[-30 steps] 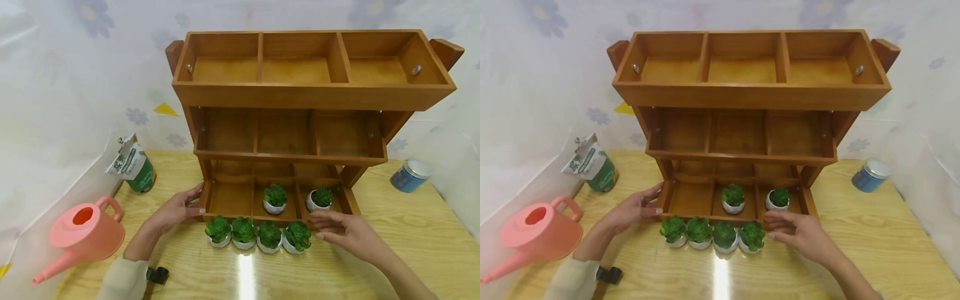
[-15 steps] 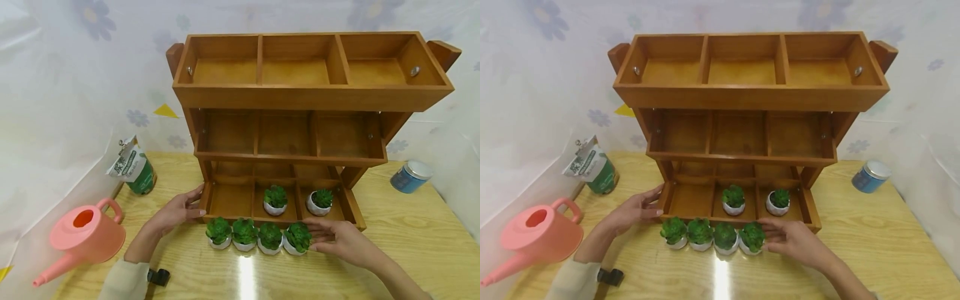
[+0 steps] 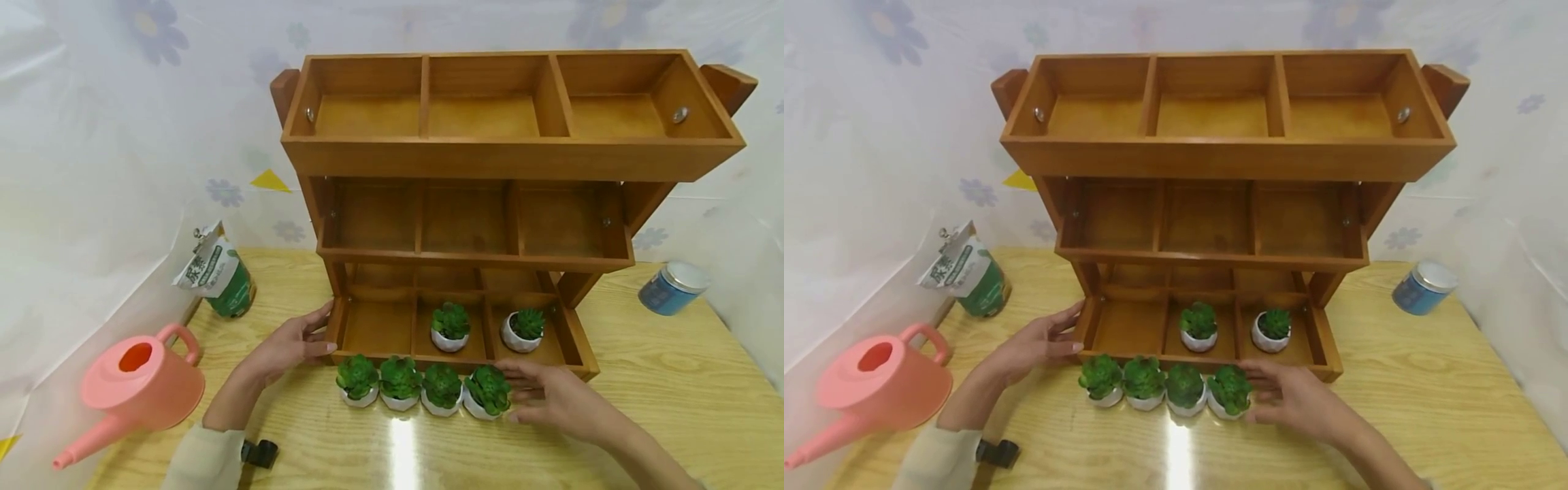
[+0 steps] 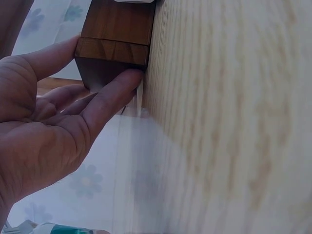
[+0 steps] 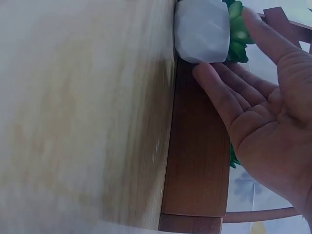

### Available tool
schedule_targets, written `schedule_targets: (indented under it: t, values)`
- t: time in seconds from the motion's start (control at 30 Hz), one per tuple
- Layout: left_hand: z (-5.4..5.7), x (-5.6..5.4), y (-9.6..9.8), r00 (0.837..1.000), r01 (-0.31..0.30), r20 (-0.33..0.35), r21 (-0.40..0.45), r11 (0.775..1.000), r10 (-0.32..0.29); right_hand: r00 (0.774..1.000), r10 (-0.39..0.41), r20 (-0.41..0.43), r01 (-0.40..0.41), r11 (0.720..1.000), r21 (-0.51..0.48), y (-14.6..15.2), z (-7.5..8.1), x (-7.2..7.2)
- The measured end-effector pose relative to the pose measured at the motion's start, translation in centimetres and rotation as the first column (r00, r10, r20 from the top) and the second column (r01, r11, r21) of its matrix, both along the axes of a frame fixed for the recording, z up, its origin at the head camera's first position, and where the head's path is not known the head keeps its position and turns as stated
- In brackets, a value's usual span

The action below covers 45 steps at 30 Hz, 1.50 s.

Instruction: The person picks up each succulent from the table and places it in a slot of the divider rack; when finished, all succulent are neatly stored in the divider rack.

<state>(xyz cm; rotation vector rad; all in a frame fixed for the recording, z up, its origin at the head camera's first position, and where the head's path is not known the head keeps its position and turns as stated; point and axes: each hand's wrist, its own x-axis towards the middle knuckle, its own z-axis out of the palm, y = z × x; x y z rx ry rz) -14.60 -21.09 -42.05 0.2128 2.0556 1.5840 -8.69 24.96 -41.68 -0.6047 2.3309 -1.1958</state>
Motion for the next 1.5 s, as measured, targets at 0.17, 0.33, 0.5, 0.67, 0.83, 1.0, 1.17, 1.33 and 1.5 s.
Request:
schedule_targets:
  t: [0.17, 0.33, 0.5, 0.67, 0.83, 1.0, 1.17, 1.33, 1.5]
  values:
    - [0.1, 0.0, 0.0, 1.0, -0.003, 0.001, -0.003, 1.0, 0.003, 0.999, 0.012, -0.047, -0.007, 0.995, 0.102, -0.5, -0.3, 0.1]
    - [0.1, 0.0, 0.2, 1.0, -0.017, 0.014, -0.001, 1.0, 0.017, 0.983, 0.044, -0.179, -0.007, 0.979, 0.204, -1.3, -0.4, 0.1]
    - [0.4, -0.1, 0.2, 1.0, -0.007, 0.002, -0.012, 1.0, 0.007, 0.955, 0.091, -0.284, -0.013, 0.964, 0.264, -1.9, -0.5, 0.2]
    - [0.5, 0.0, 0.4, 1.0, -0.008, 0.005, -0.019, 1.0, 0.008, 0.952, 0.084, -0.295, 0.002, 0.961, 0.278, -1.7, -0.4, 0.5]
    - [0.3, 0.1, 0.5, 1.0, -0.025, 0.011, -0.022, 0.999, 0.025, 0.951, 0.051, -0.305, 0.028, 0.969, 0.247, -1.4, -0.1, 0.8]
    - [0.1, 0.1, 0.5, 1.0, -0.027, 0.009, -0.01, 1.0, 0.027, 0.943, 0.035, -0.331, 0.022, 0.985, 0.168, -1.2, 0.6, 1.0]
    - [0.1, 0.1, 0.4, 1.0, -0.025, -0.001, -0.013, 1.0, 0.025, 0.943, 0.013, -0.333, 0.043, 0.986, 0.161, -1.1, 1.6, 0.8]
    - [0.2, 0.0, 0.3, 1.0, -0.01, -0.013, -0.016, 1.0, 0.01, 0.929, -0.006, -0.369, 0.08, 0.979, 0.186, -0.9, 2.3, 0.3]
    - [0.3, 0.0, 0.1, 1.0, -0.009, -0.01, -0.005, 1.0, 0.009, 0.915, -0.037, -0.401, 0.128, 0.971, 0.204, -1.1, 2.9, 0.0]
